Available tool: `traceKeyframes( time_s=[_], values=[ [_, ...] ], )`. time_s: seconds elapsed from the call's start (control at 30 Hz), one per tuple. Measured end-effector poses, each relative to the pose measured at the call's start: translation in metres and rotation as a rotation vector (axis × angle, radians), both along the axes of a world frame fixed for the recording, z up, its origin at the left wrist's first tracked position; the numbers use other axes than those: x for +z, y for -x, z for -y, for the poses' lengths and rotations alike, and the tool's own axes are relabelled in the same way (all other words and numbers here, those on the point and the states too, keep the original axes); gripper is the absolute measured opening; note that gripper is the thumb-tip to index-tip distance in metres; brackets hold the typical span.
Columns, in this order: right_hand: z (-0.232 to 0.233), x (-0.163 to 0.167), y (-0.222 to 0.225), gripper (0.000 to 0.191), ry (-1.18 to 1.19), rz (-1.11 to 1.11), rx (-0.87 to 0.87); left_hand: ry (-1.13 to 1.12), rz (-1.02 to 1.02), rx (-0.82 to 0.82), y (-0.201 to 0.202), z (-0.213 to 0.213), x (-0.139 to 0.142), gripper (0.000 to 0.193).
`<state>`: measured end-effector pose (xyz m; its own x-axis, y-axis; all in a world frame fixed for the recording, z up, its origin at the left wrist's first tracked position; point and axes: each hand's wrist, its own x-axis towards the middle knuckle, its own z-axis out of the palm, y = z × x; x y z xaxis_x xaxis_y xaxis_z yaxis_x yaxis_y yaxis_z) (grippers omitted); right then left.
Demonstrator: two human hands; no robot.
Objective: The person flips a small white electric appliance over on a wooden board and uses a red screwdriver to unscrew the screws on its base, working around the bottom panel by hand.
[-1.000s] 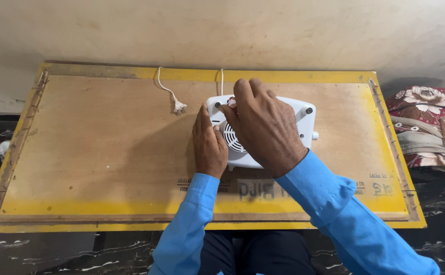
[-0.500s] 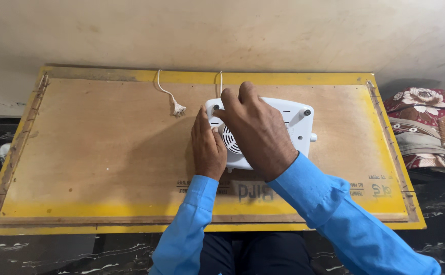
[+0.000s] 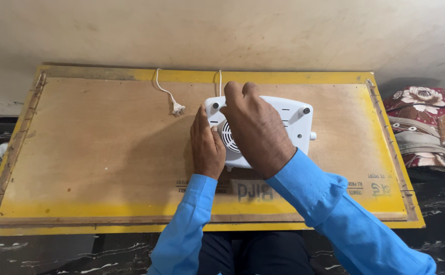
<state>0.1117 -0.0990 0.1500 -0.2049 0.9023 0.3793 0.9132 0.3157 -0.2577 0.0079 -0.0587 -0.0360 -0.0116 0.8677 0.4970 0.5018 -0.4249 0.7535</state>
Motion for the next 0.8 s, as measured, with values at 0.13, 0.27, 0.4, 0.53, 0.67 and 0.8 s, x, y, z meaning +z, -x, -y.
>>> traceKeyframes(
  time_s=[0.13,0.27,0.4,0.53,0.67,0.8],
  values=[
    [-0.007,0.006,0.0,0.026,0.097,0.072,-0.027,0.006,-0.004,-0.018,0.001,-0.002,-0.001,0.061],
    [-0.007,0.009,-0.002,0.028,0.217,-0.024,-0.107,0.004,0.006,-0.026,0.002,-0.002,-0.002,0.06],
    [-0.008,0.009,-0.013,0.021,0.012,0.029,0.128,0.004,0.047,-0.025,0.003,-0.001,-0.004,0.058],
    [-0.014,0.01,-0.023,0.03,-0.002,0.072,0.287,-0.014,0.027,-0.02,0.005,-0.002,-0.004,0.059],
    [-0.013,0.012,-0.025,0.038,-0.094,0.146,0.373,-0.032,0.012,-0.016,0.005,-0.001,-0.001,0.061],
    [-0.004,0.014,-0.021,0.048,0.033,0.096,0.261,0.002,0.004,-0.015,0.004,0.002,0.003,0.06]
  ],
)
